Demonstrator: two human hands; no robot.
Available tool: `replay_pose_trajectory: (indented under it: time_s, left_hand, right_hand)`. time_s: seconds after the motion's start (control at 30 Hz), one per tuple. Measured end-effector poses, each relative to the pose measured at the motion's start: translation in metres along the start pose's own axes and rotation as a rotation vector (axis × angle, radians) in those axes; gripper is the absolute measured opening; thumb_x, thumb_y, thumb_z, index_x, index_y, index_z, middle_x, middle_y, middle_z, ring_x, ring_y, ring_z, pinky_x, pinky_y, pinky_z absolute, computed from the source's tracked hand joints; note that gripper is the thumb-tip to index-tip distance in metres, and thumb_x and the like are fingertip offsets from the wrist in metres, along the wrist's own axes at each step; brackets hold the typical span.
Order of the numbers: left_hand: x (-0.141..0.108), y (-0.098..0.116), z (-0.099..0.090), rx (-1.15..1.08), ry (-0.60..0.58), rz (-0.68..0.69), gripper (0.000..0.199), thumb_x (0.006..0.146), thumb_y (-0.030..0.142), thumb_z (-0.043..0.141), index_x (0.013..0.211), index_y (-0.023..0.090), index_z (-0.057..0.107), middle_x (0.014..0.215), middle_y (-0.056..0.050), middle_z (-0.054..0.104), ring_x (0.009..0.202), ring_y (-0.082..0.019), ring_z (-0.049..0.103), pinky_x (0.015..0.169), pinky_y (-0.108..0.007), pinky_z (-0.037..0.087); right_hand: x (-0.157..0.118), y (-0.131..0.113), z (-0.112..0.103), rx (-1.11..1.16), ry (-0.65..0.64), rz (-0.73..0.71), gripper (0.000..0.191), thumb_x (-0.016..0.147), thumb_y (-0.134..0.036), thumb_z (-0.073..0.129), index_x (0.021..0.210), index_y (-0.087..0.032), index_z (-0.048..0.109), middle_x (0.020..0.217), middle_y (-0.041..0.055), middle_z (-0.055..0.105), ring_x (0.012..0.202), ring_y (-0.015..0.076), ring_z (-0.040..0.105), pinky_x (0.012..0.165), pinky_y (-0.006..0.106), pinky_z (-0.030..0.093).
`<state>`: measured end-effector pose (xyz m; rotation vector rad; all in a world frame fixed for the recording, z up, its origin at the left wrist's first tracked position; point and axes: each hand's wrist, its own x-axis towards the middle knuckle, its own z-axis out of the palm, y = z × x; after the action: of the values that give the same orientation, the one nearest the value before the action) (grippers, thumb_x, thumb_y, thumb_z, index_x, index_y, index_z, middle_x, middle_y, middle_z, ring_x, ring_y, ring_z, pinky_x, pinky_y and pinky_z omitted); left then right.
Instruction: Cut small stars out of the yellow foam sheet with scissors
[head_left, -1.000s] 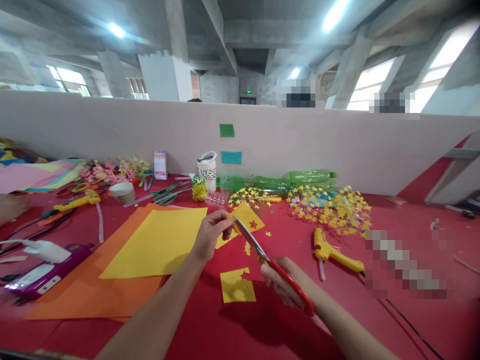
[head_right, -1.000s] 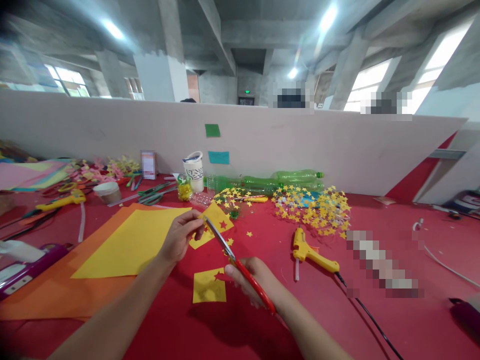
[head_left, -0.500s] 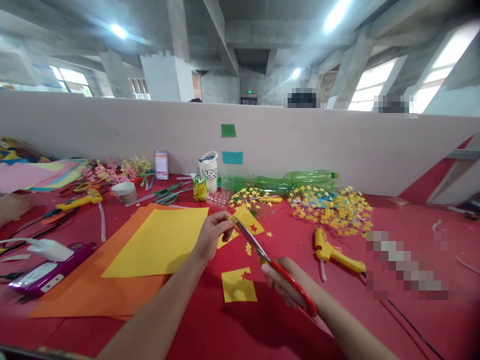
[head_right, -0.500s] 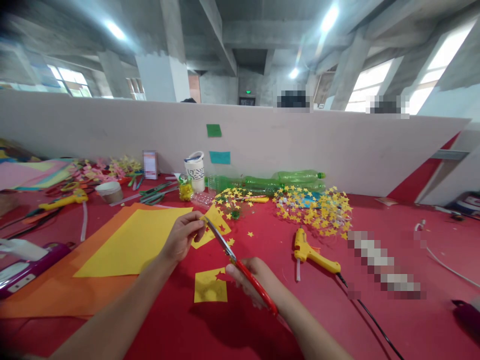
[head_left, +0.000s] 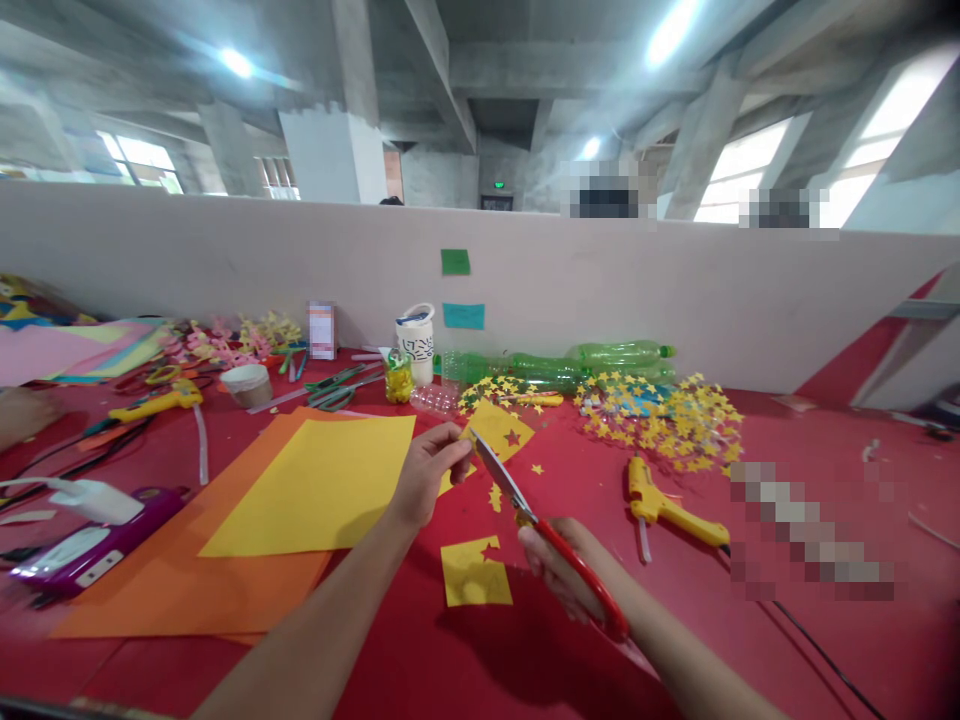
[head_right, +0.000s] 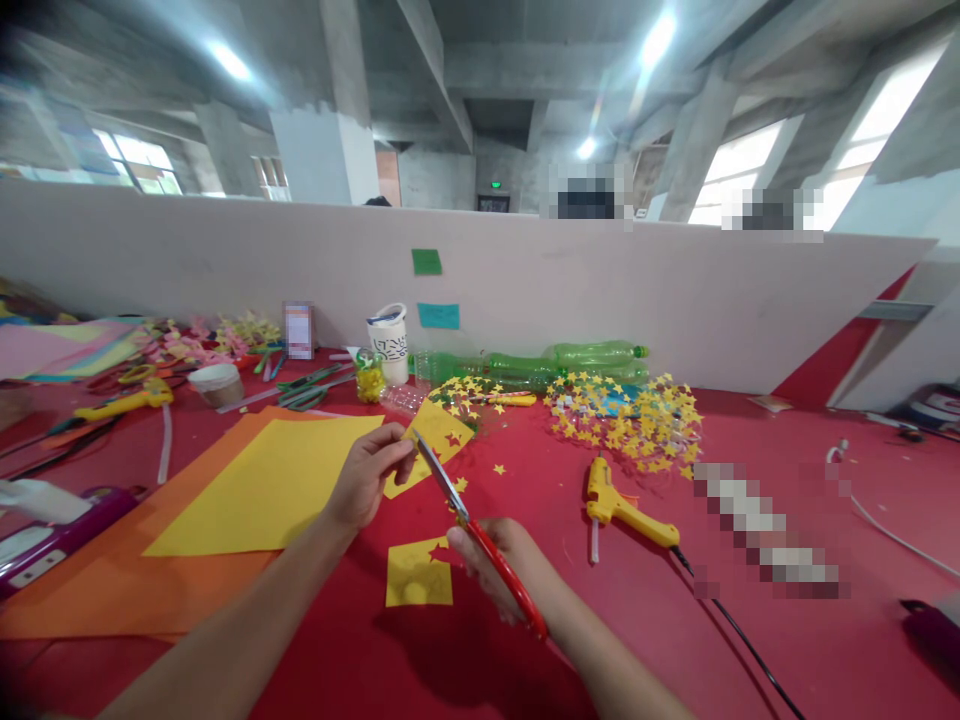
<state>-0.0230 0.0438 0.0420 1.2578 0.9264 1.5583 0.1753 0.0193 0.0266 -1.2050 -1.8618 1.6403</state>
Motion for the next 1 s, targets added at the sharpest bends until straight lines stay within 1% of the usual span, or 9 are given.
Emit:
replay_pose_trajectory:
  time_s: [0.27,0.5,0.67,1.0]
  left_hand:
    - [-0.001,0.0,0.001,0.017,-0.004,0.017,0.019,0.077,0.022,0.052,0.06,0.015,0.05,0.049,0.004,0.046,0.045,-0.007,0.04,0.045,-0.02,0.031]
    - [-0.001,0.0,0.0,0.004,0.001,0.02,0.018,0.076,0.021,0.052,0.059,0.015,0.05,0.049,0.004,0.047,0.044,-0.007,0.04,0.045,-0.02,0.031]
    - [-0.001,0.002,-0.001,-0.009,0.006,0.02,0.017,0.076,0.02,0.053,0.06,0.015,0.052,0.049,0.004,0.047,0.045,-0.007,0.041,0.045,-0.02,0.031]
    - [0.002,-0.001,-0.003,-0.091,0.092,-0.005,0.008,0.072,0.021,0.058,0.067,0.016,0.056,0.048,0.005,0.049,0.042,-0.006,0.04,0.041,-0.018,0.03]
  right_hand:
    - [0.001,0.004,0.001,0.006,0.011,0.002,0.049,0.076,-0.063,0.04,0.06,-0.017,0.041,0.034,-0.0085,0.03,0.024,0.0038,0.029,0.025,0.014,0.025]
    - [0.0,-0.001,0.0,-0.012,0.026,0.03,0.048,0.074,-0.062,0.043,0.059,-0.017,0.04,0.035,-0.0086,0.031,0.024,0.0038,0.03,0.024,0.014,0.025]
    - [0.0,-0.003,-0.001,-0.012,0.013,0.027,0.047,0.074,-0.061,0.044,0.059,-0.017,0.04,0.035,-0.0087,0.03,0.024,0.0043,0.029,0.024,0.015,0.025]
    - [-0.002,-0.007,-0.002,0.002,0.023,0.023,0.042,0.072,-0.054,0.054,0.057,-0.017,0.038,0.034,-0.0091,0.03,0.024,0.0039,0.029,0.025,0.014,0.023]
